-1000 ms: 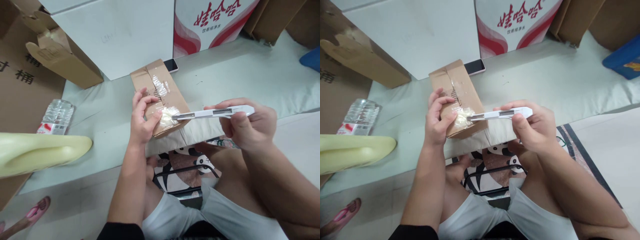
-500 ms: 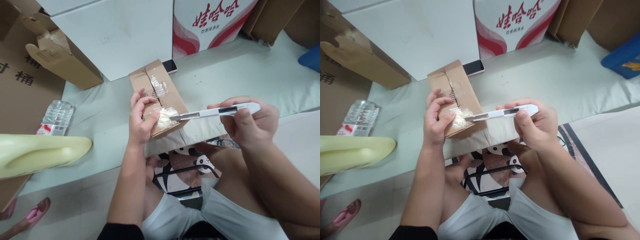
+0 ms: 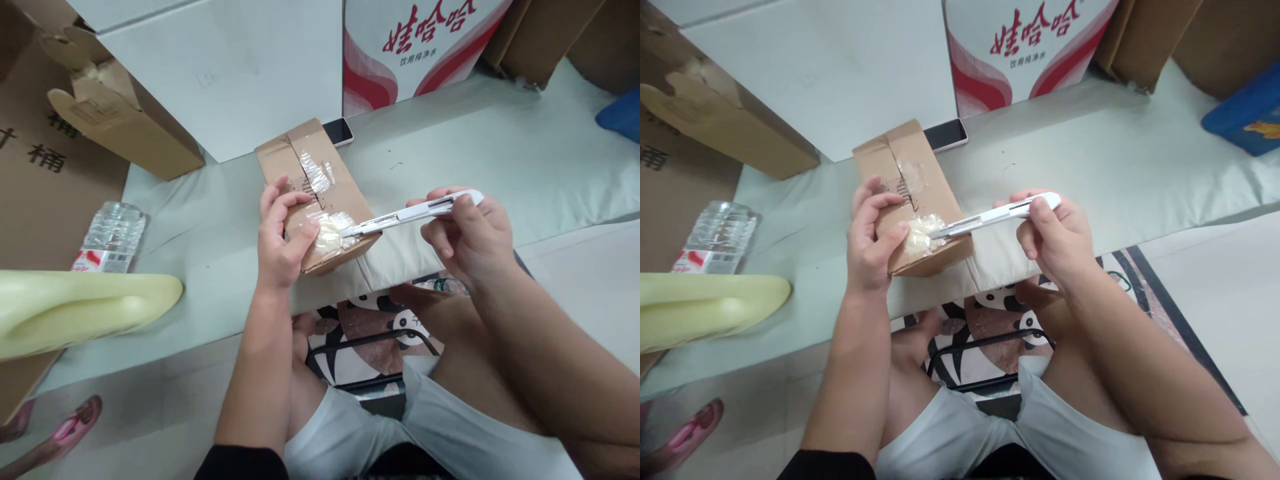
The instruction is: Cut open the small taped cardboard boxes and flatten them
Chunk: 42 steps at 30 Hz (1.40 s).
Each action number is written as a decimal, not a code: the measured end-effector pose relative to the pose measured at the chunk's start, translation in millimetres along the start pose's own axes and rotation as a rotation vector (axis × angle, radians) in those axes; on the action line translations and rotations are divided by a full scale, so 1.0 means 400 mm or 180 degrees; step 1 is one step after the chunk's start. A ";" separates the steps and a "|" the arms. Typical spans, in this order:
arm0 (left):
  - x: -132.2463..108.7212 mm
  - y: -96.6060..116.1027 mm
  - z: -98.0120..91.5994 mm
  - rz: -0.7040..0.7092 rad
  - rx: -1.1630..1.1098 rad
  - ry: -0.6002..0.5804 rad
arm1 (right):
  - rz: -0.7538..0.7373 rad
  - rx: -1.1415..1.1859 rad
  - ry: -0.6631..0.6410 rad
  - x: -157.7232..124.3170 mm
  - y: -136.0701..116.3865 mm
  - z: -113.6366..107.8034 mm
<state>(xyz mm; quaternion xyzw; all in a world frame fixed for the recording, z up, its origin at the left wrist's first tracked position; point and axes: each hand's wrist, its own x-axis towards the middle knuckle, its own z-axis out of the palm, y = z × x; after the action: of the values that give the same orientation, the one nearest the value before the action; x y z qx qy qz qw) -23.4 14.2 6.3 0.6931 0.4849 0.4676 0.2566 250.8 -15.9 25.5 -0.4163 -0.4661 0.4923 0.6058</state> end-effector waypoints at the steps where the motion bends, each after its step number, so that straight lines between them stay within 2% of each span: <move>1: 0.000 0.000 -0.001 -0.0010 -0.0003 0.0004 | -0.0057 -0.0036 -0.0021 -0.002 -0.001 0.001; 4: -0.002 -0.004 -0.005 -0.0029 -0.0046 0.0035 | -0.0159 -0.0105 -0.0145 -0.009 -0.001 0.003; 8: -0.003 -0.013 -0.001 -0.0035 -0.0107 0.0087 | -0.0068 -0.0143 -0.0175 -0.007 0.010 0.005; 10: -0.002 -0.014 0.004 -0.0030 -0.0060 0.0071 | -0.0101 -0.0189 -0.0129 -0.005 0.012 0.008; 14: -0.005 0.009 0.004 0.0185 -0.0089 0.0062 | -0.0509 -0.0237 0.0167 -0.008 0.006 0.015; 18: -0.013 0.053 -0.013 0.0593 0.0093 -0.0347 | -0.0532 -0.0089 0.0242 -0.013 0.000 0.018; 20: -0.015 0.064 -0.018 0.0674 0.0299 -0.0581 | -0.0456 0.0109 0.0129 -0.017 -0.005 0.021; 22: -0.014 0.063 -0.018 0.0713 0.0347 -0.0661 | -0.0467 0.0299 -0.0085 -0.026 -0.012 0.028; 25: -0.011 0.051 -0.011 0.0705 0.0294 -0.0586 | -0.0479 0.0103 -0.0341 -0.047 -0.023 0.048; 28: -0.009 0.040 -0.004 0.0722 0.0304 -0.0443 | -0.0392 -0.0470 -0.0363 -0.065 -0.035 0.066; 34: -0.007 0.029 0.004 0.0836 0.0310 -0.0214 | -0.0836 -0.0827 0.0114 -0.077 -0.051 0.073; 39: -0.004 0.030 0.009 0.0832 0.0323 -0.0166 | -0.0667 -0.1089 -0.0239 -0.084 -0.052 0.069; 42: -0.006 0.037 0.008 0.0783 0.0345 -0.0267 | -0.0679 -0.1235 -0.0268 -0.085 -0.050 0.065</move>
<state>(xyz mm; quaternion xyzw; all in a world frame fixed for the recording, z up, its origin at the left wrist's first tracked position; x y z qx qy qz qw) -14.6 6.3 15.9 0.7790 0.4097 0.4393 0.1795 227.1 -51.4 45.3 -0.4524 -0.6184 0.3436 0.5430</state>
